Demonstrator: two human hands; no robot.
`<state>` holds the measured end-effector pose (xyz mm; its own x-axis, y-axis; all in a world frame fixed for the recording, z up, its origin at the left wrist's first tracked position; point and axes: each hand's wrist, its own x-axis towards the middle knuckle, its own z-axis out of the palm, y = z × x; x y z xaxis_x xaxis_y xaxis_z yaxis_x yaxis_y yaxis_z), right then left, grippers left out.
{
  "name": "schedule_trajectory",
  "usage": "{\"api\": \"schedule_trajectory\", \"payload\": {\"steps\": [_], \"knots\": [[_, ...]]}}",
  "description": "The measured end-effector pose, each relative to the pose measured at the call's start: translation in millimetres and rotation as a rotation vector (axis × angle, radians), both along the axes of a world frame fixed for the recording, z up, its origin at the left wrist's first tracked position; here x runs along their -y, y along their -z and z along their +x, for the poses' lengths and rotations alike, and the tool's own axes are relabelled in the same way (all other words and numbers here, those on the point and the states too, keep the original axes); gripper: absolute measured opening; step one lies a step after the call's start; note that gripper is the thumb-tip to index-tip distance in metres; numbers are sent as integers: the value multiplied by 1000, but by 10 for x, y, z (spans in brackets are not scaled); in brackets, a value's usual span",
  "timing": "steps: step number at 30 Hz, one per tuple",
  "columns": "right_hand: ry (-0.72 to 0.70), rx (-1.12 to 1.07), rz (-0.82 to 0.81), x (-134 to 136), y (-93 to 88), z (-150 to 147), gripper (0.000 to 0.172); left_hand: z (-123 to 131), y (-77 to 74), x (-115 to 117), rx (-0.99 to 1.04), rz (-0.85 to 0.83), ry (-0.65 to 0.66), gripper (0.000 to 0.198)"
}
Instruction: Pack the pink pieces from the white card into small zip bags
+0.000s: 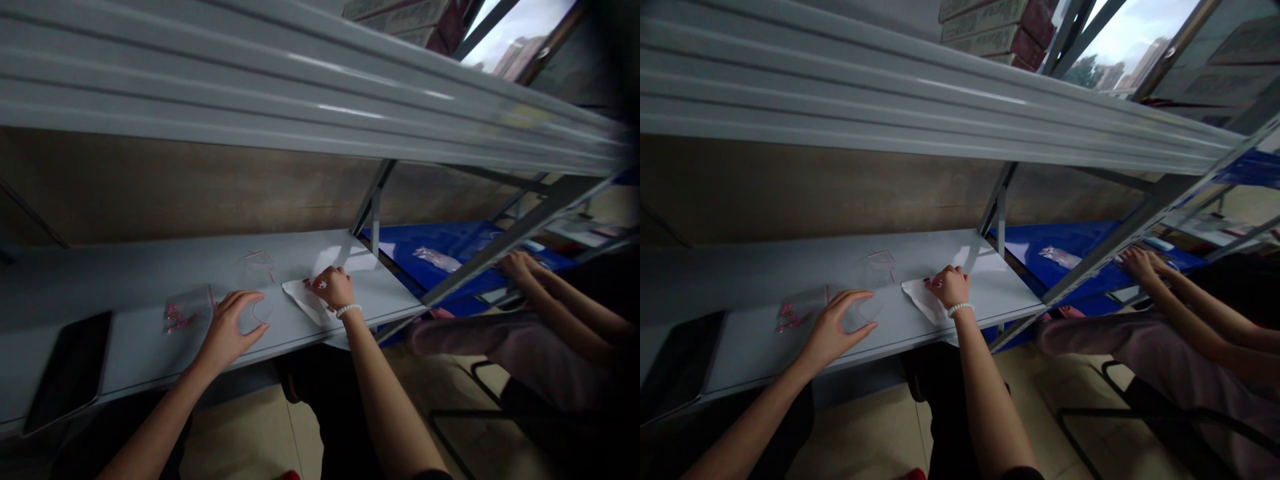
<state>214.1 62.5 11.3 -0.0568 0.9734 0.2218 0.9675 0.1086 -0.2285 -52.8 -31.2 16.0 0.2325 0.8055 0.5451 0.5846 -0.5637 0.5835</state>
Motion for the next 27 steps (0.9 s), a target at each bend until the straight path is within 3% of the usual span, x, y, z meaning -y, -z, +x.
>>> {"api": "schedule_trajectory", "payload": {"steps": [4, 11, 13, 17, 19, 27], "knots": [[38, 10, 2, 3, 40, -77, 20, 30, 8, 9, -12, 5, 5, 46], [46, -59, -7, 7, 37, -146, 11, 148, 19, -26, -8, -3, 38, 45], [-33, -207, 10, 117, -40, -187, 10, 202, 19, -56, 9, -9, 42, 45], [-427, -637, 26, 438, -262, -365, 10, 287, 41, -112, 60, -43, 29, 43], [-554, -708, 39, 558, -344, -465, 9, 309, 63, -124, 98, -64, 17, 42], [-639, -656, 56, 582, -348, -597, 10, 344, 97, -101, 133, -85, 32, 41]]}}
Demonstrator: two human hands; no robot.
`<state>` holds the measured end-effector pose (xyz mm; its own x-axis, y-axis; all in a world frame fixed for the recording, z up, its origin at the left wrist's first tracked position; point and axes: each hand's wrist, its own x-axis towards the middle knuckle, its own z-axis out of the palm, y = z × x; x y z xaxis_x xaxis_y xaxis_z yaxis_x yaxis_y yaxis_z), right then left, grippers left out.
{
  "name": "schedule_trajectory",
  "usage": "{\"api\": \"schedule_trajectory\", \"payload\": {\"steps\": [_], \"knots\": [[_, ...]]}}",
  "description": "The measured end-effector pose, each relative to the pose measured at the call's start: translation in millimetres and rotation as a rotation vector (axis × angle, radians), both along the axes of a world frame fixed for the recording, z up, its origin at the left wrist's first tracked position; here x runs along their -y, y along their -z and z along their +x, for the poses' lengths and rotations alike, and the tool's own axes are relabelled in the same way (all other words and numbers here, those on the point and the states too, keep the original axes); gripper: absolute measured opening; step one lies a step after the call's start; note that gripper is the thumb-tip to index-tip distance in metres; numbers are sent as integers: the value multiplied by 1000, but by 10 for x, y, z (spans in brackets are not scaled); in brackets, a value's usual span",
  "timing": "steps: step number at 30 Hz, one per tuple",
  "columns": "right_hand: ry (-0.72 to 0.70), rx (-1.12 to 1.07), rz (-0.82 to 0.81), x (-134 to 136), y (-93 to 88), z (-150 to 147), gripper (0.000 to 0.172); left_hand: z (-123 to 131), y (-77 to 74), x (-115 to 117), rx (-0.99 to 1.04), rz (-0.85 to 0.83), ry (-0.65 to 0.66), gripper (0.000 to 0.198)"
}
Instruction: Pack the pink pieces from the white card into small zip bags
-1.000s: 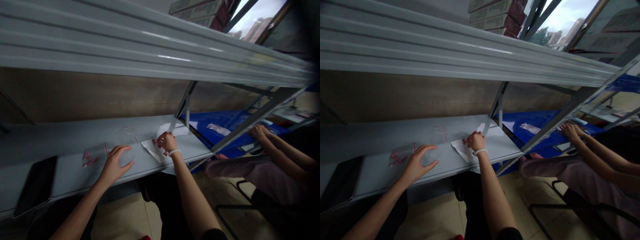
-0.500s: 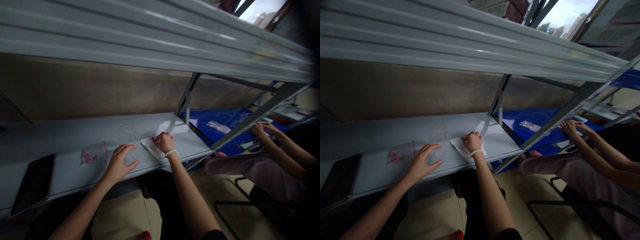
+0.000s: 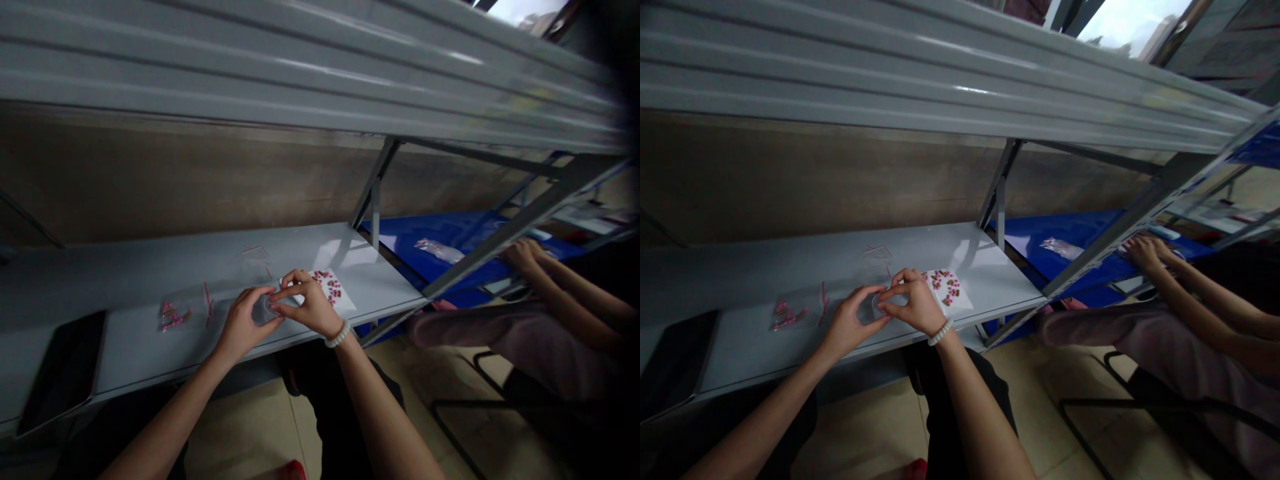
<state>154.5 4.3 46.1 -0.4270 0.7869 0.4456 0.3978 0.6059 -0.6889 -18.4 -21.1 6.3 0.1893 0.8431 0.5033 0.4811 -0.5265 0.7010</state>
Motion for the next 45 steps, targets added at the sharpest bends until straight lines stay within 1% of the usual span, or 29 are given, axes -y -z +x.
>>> {"api": "schedule_trajectory", "payload": {"steps": [2, 3, 4, 5, 6, 8, 9, 11, 14, 19, 26, 37, 39, 41, 43, 45], "knots": [[-21, -49, -18, -41, -9, 69, 11, 1, -11, 8, -1, 8, -5, 43], [3, -79, -31, -78, -12, 127, 12, -2, -18, 13, -4, 9, -8, 43], [61, -100, -42, -129, -9, 199, 15, -5, -25, 17, -7, 7, -12, 43], [151, -98, -46, -192, 4, 281, 17, -11, -32, 21, -12, 5, -16, 43], [270, -63, -41, -264, 26, 368, 19, -17, -37, 25, -18, 3, -19, 42], [514, 135, -25, -414, 100, 520, 17, -31, -39, 28, -23, 8, -29, 40], [600, 265, -37, -481, 147, 573, 15, -38, -36, 28, -23, 13, -35, 40], [677, 485, -73, -577, 239, 615, 13, -50, -23, 25, -21, 20, -44, 41], [648, 645, -79, -633, 338, 555, 12, -65, -6, 23, -21, 14, -49, 41], [554, 744, -22, -662, 404, 456, 13, -80, -6, 33, -31, 7, -44, 41], [486, 758, -45, -733, 474, 453, 20, -86, -11, 35, -29, 22, -37, 40], [508, 738, -35, -741, 485, 377, 18, -85, -20, 32, -37, 32, -30, 41], [503, 690, -29, -723, 455, 375, 17, -87, -30, 32, -42, 32, -38, 41], [469, 565, -26, -665, 389, 358, 13, -89, -40, 28, -50, 35, -51, 41], [366, 360, -27, -555, 293, 311, 9, -91, -43, 19, -55, 37, -64, 40], [209, 137, -37, -408, 190, 231, 8, -90, -36, 9, -54, 37, -79, 40]]}}
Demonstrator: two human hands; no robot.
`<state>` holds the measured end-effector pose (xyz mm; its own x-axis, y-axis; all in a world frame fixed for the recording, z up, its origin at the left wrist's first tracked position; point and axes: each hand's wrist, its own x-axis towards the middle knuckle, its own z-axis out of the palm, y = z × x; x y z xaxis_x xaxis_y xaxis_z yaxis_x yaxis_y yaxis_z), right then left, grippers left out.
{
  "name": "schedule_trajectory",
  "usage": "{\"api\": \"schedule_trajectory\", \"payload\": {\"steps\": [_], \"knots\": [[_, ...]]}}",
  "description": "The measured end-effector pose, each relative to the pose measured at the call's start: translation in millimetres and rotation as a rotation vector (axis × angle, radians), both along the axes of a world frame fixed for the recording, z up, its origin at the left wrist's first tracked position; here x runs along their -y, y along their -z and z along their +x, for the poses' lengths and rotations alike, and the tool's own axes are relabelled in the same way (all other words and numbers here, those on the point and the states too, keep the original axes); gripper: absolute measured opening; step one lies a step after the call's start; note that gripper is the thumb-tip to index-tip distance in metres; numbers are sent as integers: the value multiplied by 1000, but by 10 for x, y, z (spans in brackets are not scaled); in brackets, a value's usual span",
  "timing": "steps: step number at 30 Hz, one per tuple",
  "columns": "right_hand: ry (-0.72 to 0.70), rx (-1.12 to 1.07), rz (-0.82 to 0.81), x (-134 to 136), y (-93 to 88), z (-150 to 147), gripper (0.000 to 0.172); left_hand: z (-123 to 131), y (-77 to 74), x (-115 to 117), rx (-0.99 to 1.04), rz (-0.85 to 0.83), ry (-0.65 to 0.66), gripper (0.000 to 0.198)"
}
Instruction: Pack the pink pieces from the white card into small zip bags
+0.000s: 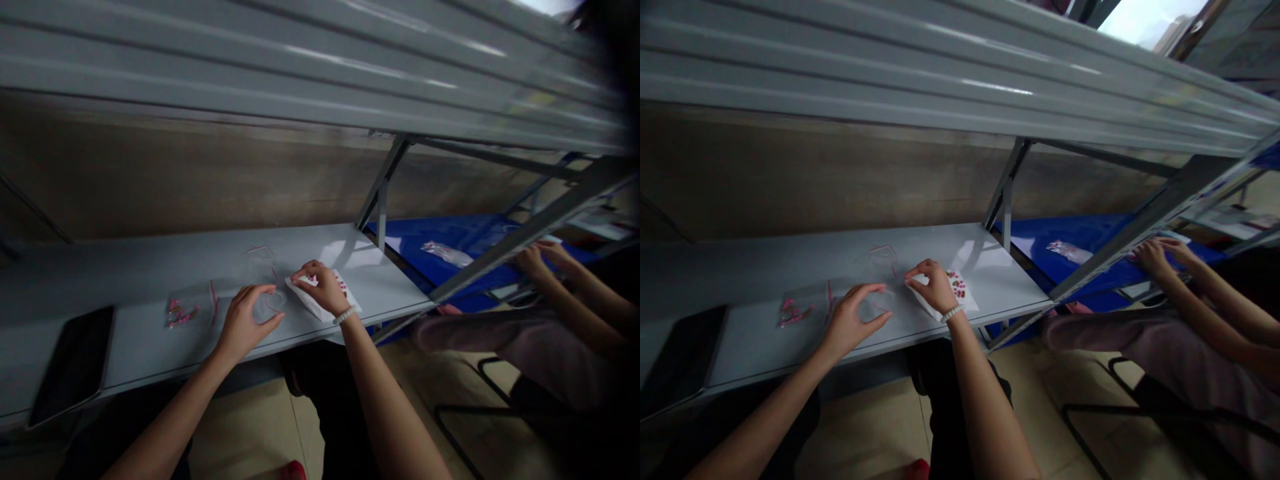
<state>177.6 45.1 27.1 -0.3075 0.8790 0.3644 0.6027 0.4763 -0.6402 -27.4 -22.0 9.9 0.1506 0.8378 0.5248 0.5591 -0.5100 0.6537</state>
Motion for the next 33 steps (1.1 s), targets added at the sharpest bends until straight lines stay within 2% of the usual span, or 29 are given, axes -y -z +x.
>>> {"api": "schedule_trajectory", "payload": {"steps": [2, 5, 8, 10, 12, 14, 16, 18, 20, 24, 29, 33], "knots": [[-135, -165, -7, 151, -82, -106, 10, 4, 15, -8, 6, 5, -13, 40], [-251, -265, -22, 301, -136, -268, 11, 14, 39, -11, 13, 12, -13, 42], [-341, -306, -61, 304, -135, -331, 12, 19, 50, -7, 21, 13, -10, 44], [-355, -371, -80, 218, -129, -265, 15, 17, 44, -3, 28, 10, -8, 42], [-253, -417, -58, 73, -117, -112, 18, 13, 30, 3, 34, 1, 1, 41], [-18, -336, 1, -100, -87, 84, 19, 8, 16, 8, 38, -4, 9, 41], [248, -54, 26, -252, -28, 257, 14, 4, 7, 12, 44, -2, 10, 41], [395, 236, -18, -341, 51, 358, 11, 1, 5, 14, 48, 3, 9, 41], [430, 424, -68, -361, 126, 381, 9, -3, 6, 16, 47, 7, 3, 40], [445, 552, -82, -311, 201, 307, 15, -6, 5, 24, 32, 13, -3, 40], [480, 582, -121, -313, 213, 272, 14, -7, 5, 25, 26, 10, -5, 40], [455, 493, -103, -271, 134, 276, 9, -4, 8, 18, 17, 16, -3, 40]]}}
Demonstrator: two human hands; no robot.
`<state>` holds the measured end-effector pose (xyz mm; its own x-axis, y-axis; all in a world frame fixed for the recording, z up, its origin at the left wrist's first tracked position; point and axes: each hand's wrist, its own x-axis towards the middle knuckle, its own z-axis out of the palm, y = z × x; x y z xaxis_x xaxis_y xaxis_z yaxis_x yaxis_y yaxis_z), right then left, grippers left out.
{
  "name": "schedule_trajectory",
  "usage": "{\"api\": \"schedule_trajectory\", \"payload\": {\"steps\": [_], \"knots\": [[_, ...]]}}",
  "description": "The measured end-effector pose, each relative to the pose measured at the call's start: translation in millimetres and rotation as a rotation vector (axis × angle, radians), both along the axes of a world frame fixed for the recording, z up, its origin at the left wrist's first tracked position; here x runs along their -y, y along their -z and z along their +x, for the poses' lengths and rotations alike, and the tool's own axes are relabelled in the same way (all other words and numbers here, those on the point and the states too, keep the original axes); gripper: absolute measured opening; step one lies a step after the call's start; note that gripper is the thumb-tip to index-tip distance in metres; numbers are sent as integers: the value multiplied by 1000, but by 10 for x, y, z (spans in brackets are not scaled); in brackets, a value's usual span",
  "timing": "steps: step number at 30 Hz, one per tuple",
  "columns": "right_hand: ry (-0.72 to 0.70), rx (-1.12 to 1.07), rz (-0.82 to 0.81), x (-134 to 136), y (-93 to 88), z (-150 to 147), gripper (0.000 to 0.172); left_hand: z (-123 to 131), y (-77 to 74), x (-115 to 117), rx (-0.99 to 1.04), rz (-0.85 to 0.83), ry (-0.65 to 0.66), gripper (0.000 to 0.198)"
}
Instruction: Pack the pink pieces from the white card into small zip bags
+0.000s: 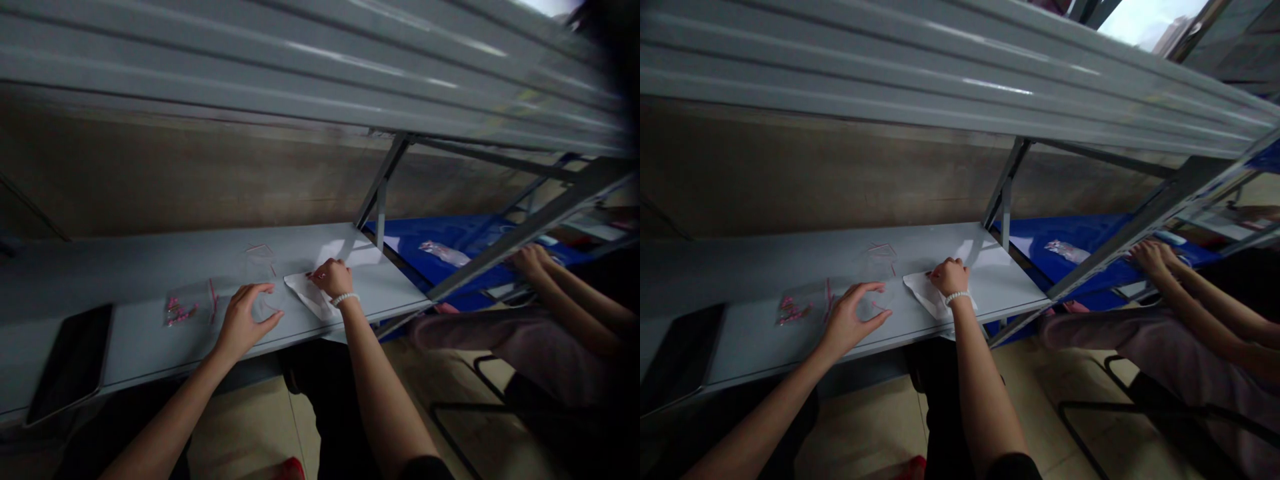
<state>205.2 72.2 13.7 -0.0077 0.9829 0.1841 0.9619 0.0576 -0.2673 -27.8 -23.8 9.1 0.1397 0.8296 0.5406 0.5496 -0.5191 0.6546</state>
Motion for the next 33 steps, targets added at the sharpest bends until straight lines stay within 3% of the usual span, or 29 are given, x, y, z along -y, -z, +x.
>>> {"api": "schedule_trajectory", "payload": {"steps": [2, 5, 8, 11, 14, 16, 18, 20, 22, 26, 33], "knots": [[-100, -154, 45, 99, -99, -48, 9, 6, 1, -1, -3, 4, -1, 40], [-418, -477, 113, 329, -270, -213, 9, 18, 4, 0, -15, 8, -1, 40], [-656, -614, 116, 531, -366, -428, 8, 25, 10, 3, -27, 12, 0, 41], [-711, -593, 91, 597, -364, -563, 8, 27, 18, 5, -28, 13, 7, 41], [-739, -651, 58, 521, -327, -497, 8, 30, 23, 4, -18, 19, 6, 41], [-646, -712, 87, 402, -298, -330, 14, 33, 24, 3, -9, 11, 7, 40], [-400, -669, 173, 247, -254, -115, 20, 35, 25, 5, 2, 4, 15, 40], [-139, -443, 205, 95, -188, 74, 17, 37, 28, 9, 8, 0, 23, 40], [-2, -205, 131, -14, -107, 177, 14, 38, 33, 15, 9, -7, 23, 39], [0, 8, 17, -82, 30, 139, 14, 39, 35, 29, 7, -2, 19, 39], [-27, 66, -33, -89, 107, 47, 13, 35, 32, 23, 7, 7, 23, 39]]}}
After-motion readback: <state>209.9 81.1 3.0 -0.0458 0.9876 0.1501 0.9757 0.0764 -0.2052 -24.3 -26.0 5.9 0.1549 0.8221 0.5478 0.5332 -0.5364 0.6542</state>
